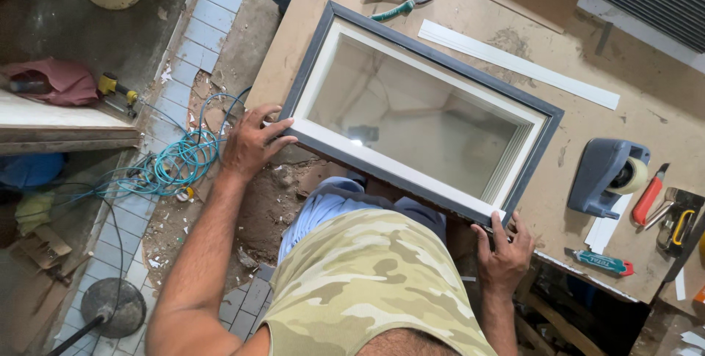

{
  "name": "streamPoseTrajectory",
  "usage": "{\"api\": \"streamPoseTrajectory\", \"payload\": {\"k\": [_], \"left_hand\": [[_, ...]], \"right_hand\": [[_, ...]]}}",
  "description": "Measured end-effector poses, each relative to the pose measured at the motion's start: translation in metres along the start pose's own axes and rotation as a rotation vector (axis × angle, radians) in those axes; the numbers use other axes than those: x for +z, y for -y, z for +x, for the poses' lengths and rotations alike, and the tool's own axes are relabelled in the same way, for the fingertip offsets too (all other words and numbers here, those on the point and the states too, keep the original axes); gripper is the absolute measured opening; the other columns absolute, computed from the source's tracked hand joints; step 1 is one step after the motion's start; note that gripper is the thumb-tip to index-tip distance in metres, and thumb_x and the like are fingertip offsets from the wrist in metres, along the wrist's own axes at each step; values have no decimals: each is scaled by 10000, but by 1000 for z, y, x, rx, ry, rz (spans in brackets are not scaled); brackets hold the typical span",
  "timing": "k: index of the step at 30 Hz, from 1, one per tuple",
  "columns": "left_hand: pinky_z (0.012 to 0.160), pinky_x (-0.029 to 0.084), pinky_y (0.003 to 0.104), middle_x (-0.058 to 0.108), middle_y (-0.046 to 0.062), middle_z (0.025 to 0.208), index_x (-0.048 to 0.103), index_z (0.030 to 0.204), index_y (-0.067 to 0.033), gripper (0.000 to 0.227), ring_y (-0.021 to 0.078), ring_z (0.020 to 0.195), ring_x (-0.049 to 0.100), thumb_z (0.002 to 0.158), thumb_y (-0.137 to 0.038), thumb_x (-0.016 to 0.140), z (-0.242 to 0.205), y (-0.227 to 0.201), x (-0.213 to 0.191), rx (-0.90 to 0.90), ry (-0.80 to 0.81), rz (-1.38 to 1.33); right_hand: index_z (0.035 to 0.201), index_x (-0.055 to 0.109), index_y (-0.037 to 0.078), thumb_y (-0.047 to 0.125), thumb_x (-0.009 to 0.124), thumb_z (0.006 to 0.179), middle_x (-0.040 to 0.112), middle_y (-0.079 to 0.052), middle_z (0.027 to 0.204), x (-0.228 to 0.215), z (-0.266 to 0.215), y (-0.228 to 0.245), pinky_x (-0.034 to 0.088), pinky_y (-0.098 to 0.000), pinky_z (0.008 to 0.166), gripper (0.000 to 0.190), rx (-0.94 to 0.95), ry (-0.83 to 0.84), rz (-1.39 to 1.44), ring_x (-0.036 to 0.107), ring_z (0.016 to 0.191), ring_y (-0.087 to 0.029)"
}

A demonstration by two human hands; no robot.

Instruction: The person applies white tape to the edges of a rectangular frame with a glass pane. They repeatedly measure, cut, and press tape along the frame's perimeter, adjusting the frame's position on the workbench as needed.

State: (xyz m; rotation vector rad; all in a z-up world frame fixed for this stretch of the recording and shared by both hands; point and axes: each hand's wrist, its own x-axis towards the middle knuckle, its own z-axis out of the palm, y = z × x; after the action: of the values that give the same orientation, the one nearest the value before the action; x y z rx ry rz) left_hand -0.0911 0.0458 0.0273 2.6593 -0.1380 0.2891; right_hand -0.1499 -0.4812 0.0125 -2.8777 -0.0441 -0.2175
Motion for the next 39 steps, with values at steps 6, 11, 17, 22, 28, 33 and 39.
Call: {"api": "streamPoseTrajectory", "payload": {"k": [6,11,17,22,28,33,39], "left_hand": [[933,570,416,634,63,1316,787,1119,-210,368,267,1137,672,802,-392,832,1,-6,-1,49,-18,83],[934,574,396,651,77,1349,788,1138,-175,357,278,1122,674,822,-333,842,2,-10,-3,-90,33,-16],[991,545,396,618,121,1396,767,1201,-141,421,296,1210,645,815,-281,863,-5,-15,0,-260,6,-203],[1041,520,395,556,165,1447,667,1362,-95,547,294,1258,605,875,-278,836,-17,-25,16,-381,-152,-314],[1024,530,381,503,145,1440,596,1422,-68,618,249,1186,624,888,-287,818,-42,-37,24,-503,-250,-269],[949,546,366,489,138,1467,607,1398,-84,603,239,1161,632,869,-304,794,-87,-52,21,-639,-331,-219],[935,561,377,472,139,1457,628,1367,-85,518,237,1135,649,919,-316,742,-122,-53,23,-807,-358,-295]], "right_hand": [[1285,764,232,337,817,905,594,-180,1420,3,4,-3,535,-454,997,398,-29,-61,81,584,1269,-341],[1269,766,207,344,812,922,681,-123,1293,-5,2,-6,555,-419,937,376,46,-62,197,651,1118,-285],[1194,769,95,508,700,913,677,-195,1271,-10,41,-23,585,-375,790,504,-113,-190,44,660,1073,-320],[1145,754,55,444,711,1048,733,-147,1158,4,167,-55,535,-483,964,403,-86,-270,205,680,1106,-320],[1168,787,91,314,842,825,732,-137,1145,57,351,-73,547,-432,907,412,-362,-66,135,662,1074,-342],[959,833,249,385,824,860,755,-10,1047,85,386,-92,581,-407,788,169,-361,290,12,714,932,-242],[965,809,225,355,809,885,754,1,1044,80,377,-96,581,-392,777,154,-491,124,-23,722,961,-239]]}}
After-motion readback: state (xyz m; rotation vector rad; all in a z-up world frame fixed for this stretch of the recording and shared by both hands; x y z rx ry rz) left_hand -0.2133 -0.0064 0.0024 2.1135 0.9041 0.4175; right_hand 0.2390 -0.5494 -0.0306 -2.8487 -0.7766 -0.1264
